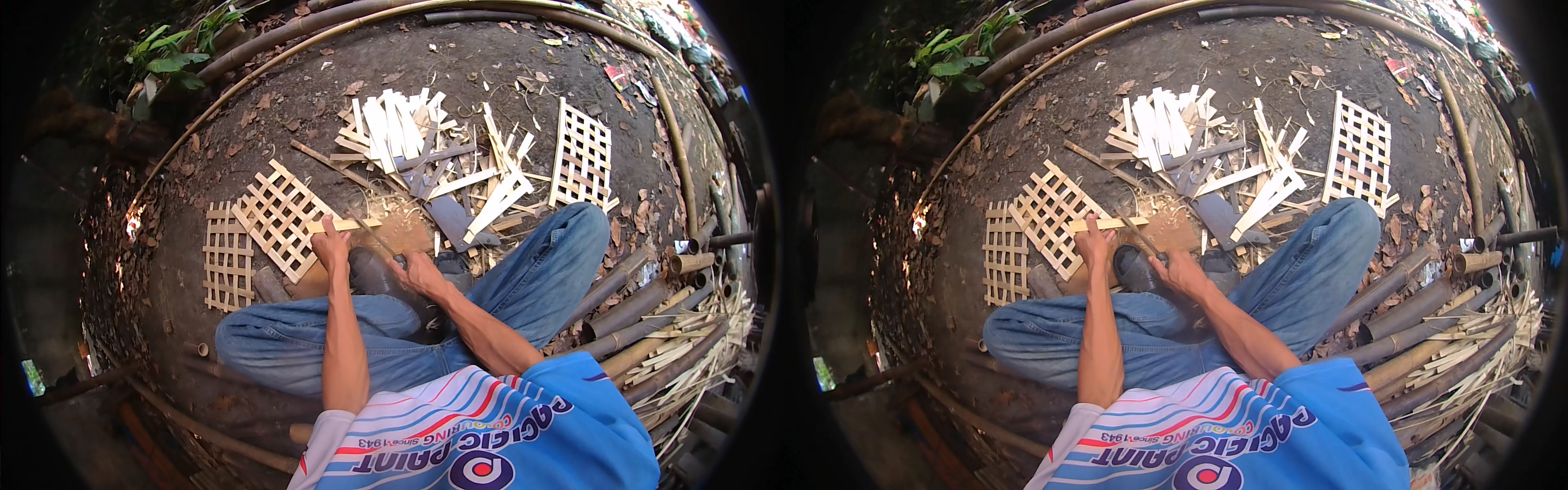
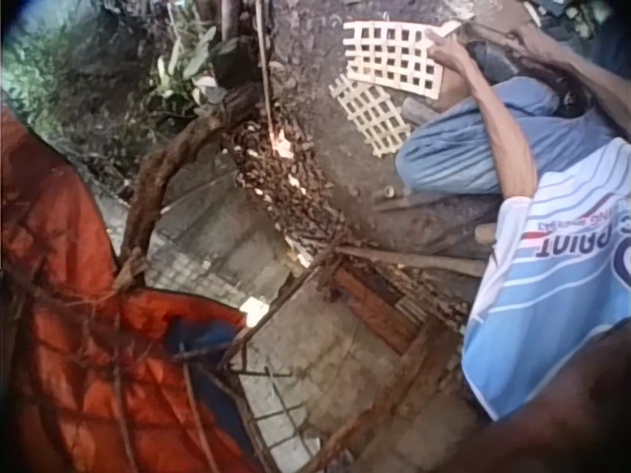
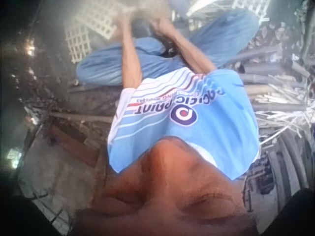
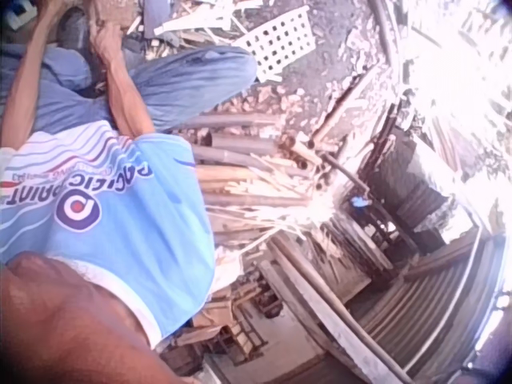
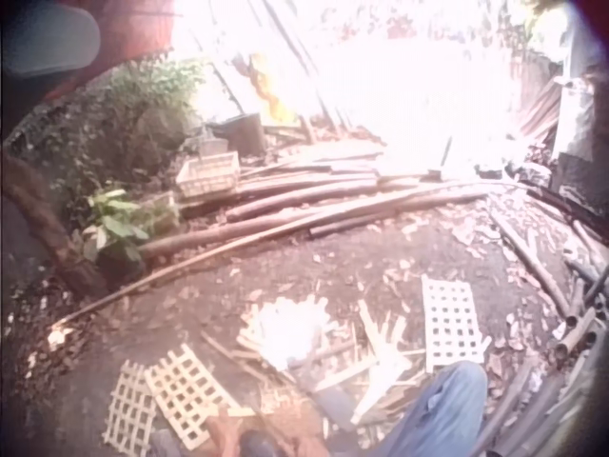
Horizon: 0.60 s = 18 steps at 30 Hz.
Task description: The person sits on the ground and weaves thin bamboo strips into a lattice pattern. They use a knife to trim and shape the strips as they interlace them into a grid.
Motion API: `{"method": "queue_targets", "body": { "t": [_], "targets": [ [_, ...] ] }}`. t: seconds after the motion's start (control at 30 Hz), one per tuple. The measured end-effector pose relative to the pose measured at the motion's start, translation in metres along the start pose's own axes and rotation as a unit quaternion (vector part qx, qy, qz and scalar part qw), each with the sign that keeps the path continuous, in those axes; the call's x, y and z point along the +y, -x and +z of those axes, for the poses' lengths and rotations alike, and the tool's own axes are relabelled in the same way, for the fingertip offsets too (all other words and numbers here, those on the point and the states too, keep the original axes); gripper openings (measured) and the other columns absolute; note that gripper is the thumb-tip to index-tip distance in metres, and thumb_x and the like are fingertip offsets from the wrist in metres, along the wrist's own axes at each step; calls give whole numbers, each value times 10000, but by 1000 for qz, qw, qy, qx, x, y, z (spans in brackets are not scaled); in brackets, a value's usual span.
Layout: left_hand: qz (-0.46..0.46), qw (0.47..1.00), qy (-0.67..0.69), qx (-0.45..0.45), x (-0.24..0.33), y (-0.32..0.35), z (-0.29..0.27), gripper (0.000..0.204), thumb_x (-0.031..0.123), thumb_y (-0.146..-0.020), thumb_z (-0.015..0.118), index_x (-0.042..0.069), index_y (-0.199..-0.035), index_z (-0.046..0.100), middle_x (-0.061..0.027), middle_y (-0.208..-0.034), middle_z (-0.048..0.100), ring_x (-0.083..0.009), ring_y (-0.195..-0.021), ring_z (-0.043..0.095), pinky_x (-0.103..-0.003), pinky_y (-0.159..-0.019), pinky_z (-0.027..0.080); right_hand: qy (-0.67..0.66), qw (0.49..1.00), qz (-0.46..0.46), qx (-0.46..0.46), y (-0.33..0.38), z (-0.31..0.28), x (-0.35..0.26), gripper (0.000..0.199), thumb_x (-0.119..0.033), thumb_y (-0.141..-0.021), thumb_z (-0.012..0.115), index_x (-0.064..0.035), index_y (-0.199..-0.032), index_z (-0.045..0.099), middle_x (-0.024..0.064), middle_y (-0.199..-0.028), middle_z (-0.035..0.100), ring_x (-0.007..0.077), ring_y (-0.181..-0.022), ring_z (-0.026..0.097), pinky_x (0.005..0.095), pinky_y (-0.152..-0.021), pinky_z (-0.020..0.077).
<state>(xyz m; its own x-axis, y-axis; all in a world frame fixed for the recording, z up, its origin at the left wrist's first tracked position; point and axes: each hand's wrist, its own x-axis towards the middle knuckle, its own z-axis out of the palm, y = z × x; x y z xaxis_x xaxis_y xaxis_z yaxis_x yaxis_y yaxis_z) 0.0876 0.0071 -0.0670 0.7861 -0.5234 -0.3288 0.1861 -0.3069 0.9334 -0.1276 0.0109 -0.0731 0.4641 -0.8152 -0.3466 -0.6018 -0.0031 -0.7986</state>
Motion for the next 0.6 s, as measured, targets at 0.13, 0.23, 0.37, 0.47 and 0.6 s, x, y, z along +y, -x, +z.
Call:
{"method": "queue_targets", "body": {
  "t": [0.13, 0.23, 0.37, 0.47, 0.6],
  "targets": [
    [-13, 1000, 10, -3, -2, 3, 2, 475, 336, -971, 569, -109, -1130, 626, -215, -1050, 654, -302, -802, 706, -352, -667, 630, -12, 999, 30, -11, -10, 2, 1, 590, -474, -942, 585, 102, -853, 678, 365, -848, 648, 521, -860, 647, 538, -783, 522],
    [-7, 1000, 9, 8, -4, -1, -6, 494, 344, -961, 576, -117, -1131, 622, -214, -1002, 667, -311, -777, 712, -346, -656, 627, 5, 1000, -7, -5, 0, 5, -2, 588, -472, -944, 582, 102, -859, 684, 366, -842, 647, 523, -862, 648, 541, -780, 525],
    [-2, 1000, -6, -7, 8, 5, 5, 503, 343, -968, 563, -125, -1145, 608, -217, -990, 666, -322, -784, 713, -354, -671, 627, 0, 999, 22, 48, -6, 6, 8, 587, -469, -945, 584, 102, -858, 686, 367, -826, 645, 527, -855, 649, 544, -776, 527],
    [5, 1000, 13, 1, -3, -2, -3, 500, 348, -983, 544, -114, -1164, 608, -222, -1000, 664, -329, -825, 714, -370, -690, 627, 1, 999, -34, -9, -1, 0, 3, 591, -470, -943, 589, 101, -821, 680, 371, -817, 643, 527, -851, 650, 547, -776, 526],
    [20, 1000, -10, -20, -2, 2, 4, 503, 359, -991, 540, -91, -1203, 616, -218, -1040, 663, -331, -859, 716, -373, -700, 627, 17, 999, 32, 29, -5, 5, 8, 596, -475, -940, 591, 106, -832, 669, 379, -821, 638, 523, -854, 652, 544, -777, 524]
  ]
}}
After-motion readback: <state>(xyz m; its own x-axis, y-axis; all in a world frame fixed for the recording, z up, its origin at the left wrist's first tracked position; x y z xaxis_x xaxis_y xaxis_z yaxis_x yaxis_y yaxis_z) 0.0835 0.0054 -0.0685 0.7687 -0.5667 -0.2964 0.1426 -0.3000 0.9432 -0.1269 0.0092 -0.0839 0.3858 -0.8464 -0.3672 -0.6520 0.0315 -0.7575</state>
